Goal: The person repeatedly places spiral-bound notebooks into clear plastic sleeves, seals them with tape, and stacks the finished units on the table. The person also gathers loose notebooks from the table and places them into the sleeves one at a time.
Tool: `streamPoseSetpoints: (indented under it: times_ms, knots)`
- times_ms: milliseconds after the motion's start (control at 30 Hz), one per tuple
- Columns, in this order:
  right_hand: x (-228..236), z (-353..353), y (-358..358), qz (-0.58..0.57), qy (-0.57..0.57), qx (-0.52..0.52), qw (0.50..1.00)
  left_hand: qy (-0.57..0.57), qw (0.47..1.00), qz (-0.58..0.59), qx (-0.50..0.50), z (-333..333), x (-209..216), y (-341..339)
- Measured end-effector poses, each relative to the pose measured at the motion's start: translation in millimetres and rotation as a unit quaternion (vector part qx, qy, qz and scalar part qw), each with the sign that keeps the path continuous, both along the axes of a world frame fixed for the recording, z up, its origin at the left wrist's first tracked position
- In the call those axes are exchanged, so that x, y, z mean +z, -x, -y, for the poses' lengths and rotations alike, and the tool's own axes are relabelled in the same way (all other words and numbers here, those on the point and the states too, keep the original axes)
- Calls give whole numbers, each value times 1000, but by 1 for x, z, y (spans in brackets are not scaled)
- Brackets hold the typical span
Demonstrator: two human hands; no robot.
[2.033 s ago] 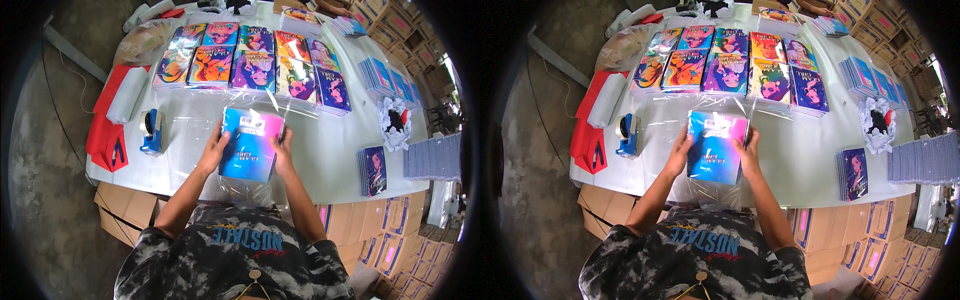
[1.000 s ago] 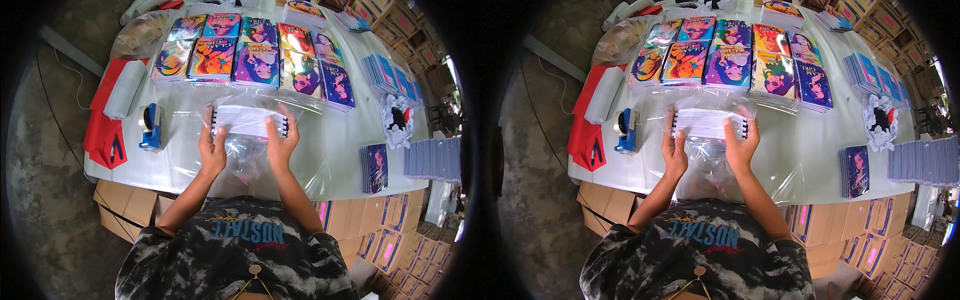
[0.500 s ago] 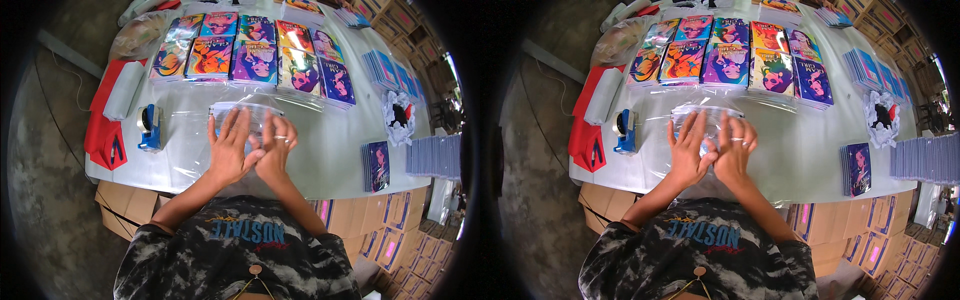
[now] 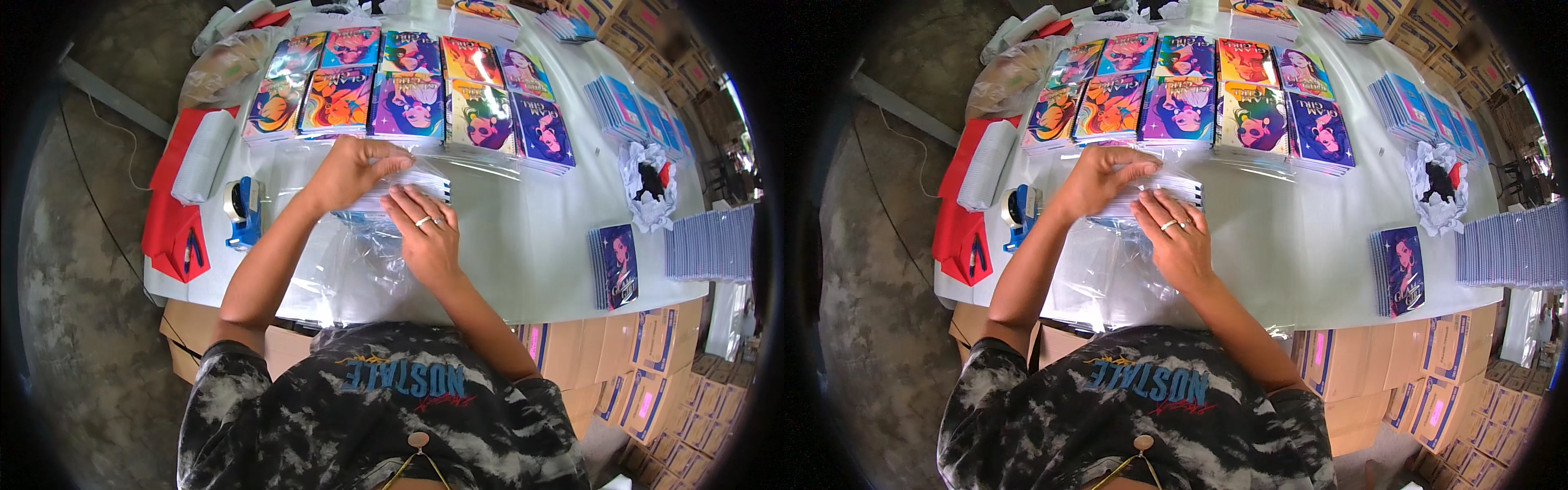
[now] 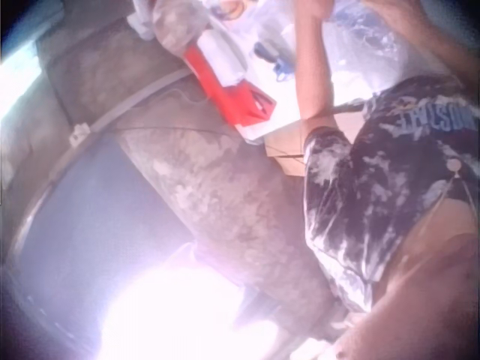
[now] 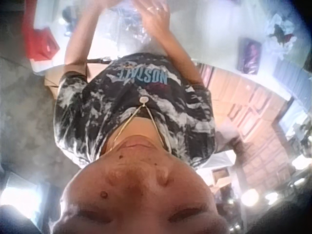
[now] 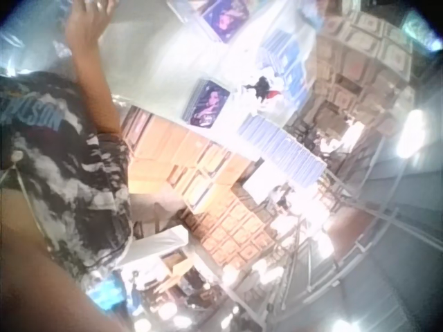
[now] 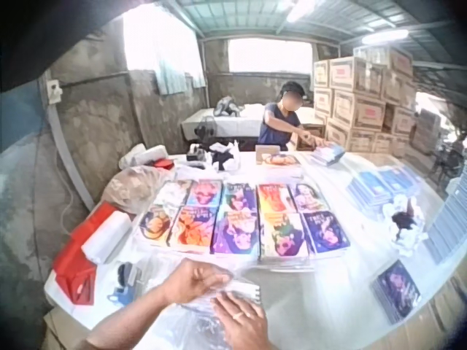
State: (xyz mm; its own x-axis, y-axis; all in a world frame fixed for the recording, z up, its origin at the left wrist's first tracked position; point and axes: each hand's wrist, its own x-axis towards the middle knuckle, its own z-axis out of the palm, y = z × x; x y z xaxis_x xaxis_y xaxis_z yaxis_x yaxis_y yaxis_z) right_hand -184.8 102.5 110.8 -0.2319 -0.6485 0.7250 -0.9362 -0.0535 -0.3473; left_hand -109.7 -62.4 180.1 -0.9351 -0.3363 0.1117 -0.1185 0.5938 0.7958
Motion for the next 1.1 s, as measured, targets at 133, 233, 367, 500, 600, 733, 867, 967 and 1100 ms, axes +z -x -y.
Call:
streamPoseSetpoints:
  times_ms: [133,233,367,500,600,733,867,967,1100]
  knots:
    - [9,15,-12,230,205,-17,951,281,952,-110,37,-39,-31,-31]
    - [0,7,-8,144,137,-11,980,399,909,-68,102,-78,-44,-53]
    - [-16,3,2,39,99,5,994,355,913,-93,180,-78,-46,-75]
    - [-15,4,5,20,119,13,993,342,791,-70,503,-4,-63,-151]
    - [-15,12,-5,40,137,46,989,109,754,156,629,75,-141,-300]
    - [-20,7,2,10,116,23,993,-359,737,212,532,77,-93,-257]
    - [-23,7,3,-13,109,26,994,-468,787,-72,395,61,-123,-293]
    - [-26,7,4,-15,108,19,994,-531,764,-229,287,22,-136,-310]
    - [-23,6,2,-19,99,21,995,-69,740,87,663,16,-138,-302]
